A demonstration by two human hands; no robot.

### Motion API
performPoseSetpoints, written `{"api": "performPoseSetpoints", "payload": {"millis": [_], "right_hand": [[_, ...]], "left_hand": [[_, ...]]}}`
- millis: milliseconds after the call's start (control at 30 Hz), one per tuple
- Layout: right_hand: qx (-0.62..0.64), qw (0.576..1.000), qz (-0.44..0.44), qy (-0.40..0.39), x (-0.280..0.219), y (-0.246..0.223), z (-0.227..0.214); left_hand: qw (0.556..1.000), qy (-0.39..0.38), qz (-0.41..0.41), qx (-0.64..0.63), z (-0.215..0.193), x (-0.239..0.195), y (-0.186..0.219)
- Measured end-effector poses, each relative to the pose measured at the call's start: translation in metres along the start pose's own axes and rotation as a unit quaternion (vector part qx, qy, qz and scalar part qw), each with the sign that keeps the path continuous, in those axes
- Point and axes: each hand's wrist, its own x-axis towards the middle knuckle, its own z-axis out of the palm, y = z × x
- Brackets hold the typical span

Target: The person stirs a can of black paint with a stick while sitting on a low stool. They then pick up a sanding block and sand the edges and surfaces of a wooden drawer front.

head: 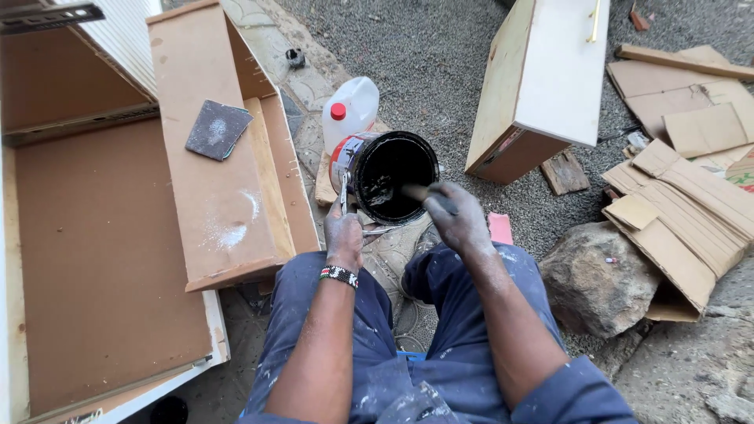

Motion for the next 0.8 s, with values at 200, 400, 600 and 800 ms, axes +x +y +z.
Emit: {"api": "performPoseSetpoints", "payload": {"millis": [200,400,600,800], "right_hand": [[0.056,0.997,-0.026,0.042,-0.060,-0.022,-0.003],[0.065,0.995,-0.061,0.032,-0.104,-0.026,-0.004],[-0.056,0.992,-0.099,-0.052,-0.124,-0.042,-0.010],[-0.064,0.985,-0.140,0.079,-0.101,-0.036,-0.016]], "left_hand": [[1.000,-0.006,0.022,-0.018,-0.010,-0.049,0.021],[0.993,-0.080,-0.014,-0.080,0.006,-0.183,0.096],[0.987,-0.104,-0.053,-0.110,-0.002,-0.151,0.033],[0.975,-0.125,-0.104,-0.150,-0.005,-0.155,0.016]]}}
